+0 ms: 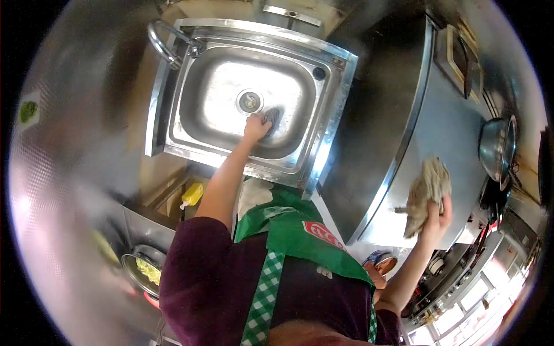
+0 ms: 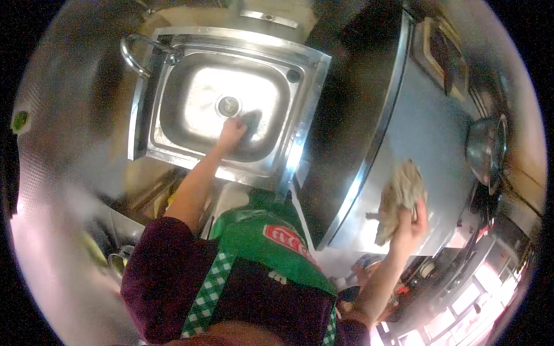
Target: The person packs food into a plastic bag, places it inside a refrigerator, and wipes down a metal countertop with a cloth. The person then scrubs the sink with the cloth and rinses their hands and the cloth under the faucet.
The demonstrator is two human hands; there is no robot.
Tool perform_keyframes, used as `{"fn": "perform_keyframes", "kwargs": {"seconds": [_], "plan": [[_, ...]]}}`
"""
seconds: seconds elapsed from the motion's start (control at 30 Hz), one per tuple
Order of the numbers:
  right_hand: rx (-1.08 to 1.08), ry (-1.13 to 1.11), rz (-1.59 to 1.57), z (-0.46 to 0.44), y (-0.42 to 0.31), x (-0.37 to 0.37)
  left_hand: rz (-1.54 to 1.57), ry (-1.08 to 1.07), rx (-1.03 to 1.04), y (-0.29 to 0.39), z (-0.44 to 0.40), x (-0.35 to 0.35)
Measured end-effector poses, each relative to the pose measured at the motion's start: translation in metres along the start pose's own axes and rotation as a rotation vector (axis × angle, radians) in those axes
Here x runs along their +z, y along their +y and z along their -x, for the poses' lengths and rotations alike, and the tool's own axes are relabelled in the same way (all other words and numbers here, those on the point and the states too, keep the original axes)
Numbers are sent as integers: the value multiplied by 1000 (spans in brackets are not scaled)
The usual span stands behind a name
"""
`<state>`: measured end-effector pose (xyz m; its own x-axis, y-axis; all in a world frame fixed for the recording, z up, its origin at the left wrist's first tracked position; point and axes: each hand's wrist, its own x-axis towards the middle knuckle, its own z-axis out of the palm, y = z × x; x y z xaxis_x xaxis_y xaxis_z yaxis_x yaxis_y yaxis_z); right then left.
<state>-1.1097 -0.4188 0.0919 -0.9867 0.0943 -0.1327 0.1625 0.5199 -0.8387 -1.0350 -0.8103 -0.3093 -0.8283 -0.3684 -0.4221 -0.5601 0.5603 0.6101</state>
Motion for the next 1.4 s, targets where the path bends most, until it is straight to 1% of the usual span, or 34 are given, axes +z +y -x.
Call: {"fn": "perform_keyframes", "kwargs": {"seconds": [0.03, 0.07, 0.17, 0.2, 0.3, 0.33, 0.37, 0.43, 0.47, 0.5, 0.57, 0.6, 0.63, 0.67, 0.7, 0.73, 0.77, 0.8, 0.83, 0.87, 0.93, 0.97, 1.0, 1.03, 1.07, 1.1, 1.13, 1.17, 1.2, 1.23, 1.27, 1.3, 1.37, 1.4], "plan": [[-183, -82, 144, -17, -6, 19, 163, -51, -59, -5, -2, -7], [-365, -163, 288, -37, -13, 39, 207, 57, 36, 9, 4, -27], [-860, -530, 667, -87, -67, 129, 276, 317, 104, 11, 24, -61], [-970, -577, 640, -103, -62, 164, 338, 406, 125, 16, 35, -77], [-1212, -603, 937, -135, -25, 271, 279, 640, 146, 9, 70, -122], [-1370, -591, 928, -144, -10, 304, 264, 719, 118, -2, 79, -132], [-1466, -611, 898, -150, 4, 339, 250, 792, 85, -13, 89, -139], [-1673, -656, 770, -152, 3, 410, 467, 735, -87, -26, 107, -161], [-1780, -675, 668, -148, -6, 447, 491, 740, -179, -28, 115, -172], [-1786, -644, 764, -142, -18, 486, 515, 740, -274, -33, 121, -177], [-1752, -559, 949, -131, -28, 561, 523, 957, -262, -47, 120, -170], [-1714, -500, 1035, -133, -25, 586, 588, 906, -235, -42, 121, -175], [-1674, -530, 1030, -136, -24, 588, 645, 849, -212, -37, 124, -183], [-1626, -563, 1021, -138, -24, 588, 577, 843, -197, -40, 126, -183], [-1580, -603, 1019, -138, -21, 582, 601, 808, -208, -42, 129, -182], [-1549, -590, 701, -146, 2, 565, 632, 784, -218, -44, 131, -181], [-1511, -563, 737, -157, 32, 547, 659, 766, -222, -46, 133, -182], [-1471, -535, 770, -167, 54, 527, 619, 811, -248, -48, 137, -181], [-1404, -435, 793, -154, 43, 483, 579, 862, -269, -52, 138, -176], [-1356, -377, 976, -167, 74, 461, 543, 918, -283, -54, 134, -175], [-1229, -209, 1132, -161, 76, 421, 725, 775, -275, -47, 132, -190], [-1154, -172, 1130, -159, 76, 421, 812, 702, -269, -44, 129, -196], [-1078, -142, 1124, -154, 77, 426, 878, 713, -286, -40, 127, -197], [-999, -113, 1116, -147, 69, 436, 838, 726, -290, -41, 125, -196], [-874, -179, 1083, -142, 61, 456, 797, 734, -291, -43, 123, -194], [-955, -268, 964, -143, 49, 481, 755, 733, -293, -45, 120, -190], [-1010, -342, 715, -144, 51, 514, 667, 798, -310, -45, 118, -185], [-1034, -426, 952, -122, 6, 528, 580, 854, -325, -45, 116, -179], [-816, -528, 516, -123, 3, 563, 585, 711, -330, -43, 118, -187], [-1442, -309, 1037, -130, 6, 587, 675, 676, -282, -39, 117, -190], [-1357, -396, 949, -124, -12, 582, 629, 744, -269, -44, 115, -183], [-1239, -440, 920, -124, -6, 570, 581, 808, -255, -49, 116, -179], [-1030, -510, 866, -138, 12, 531, 658, 726, -232, -46, 115, -185], [-1008, -422, 1000, -146, 35, 502, 702, 688, -223, -44, 116, -188]]}}
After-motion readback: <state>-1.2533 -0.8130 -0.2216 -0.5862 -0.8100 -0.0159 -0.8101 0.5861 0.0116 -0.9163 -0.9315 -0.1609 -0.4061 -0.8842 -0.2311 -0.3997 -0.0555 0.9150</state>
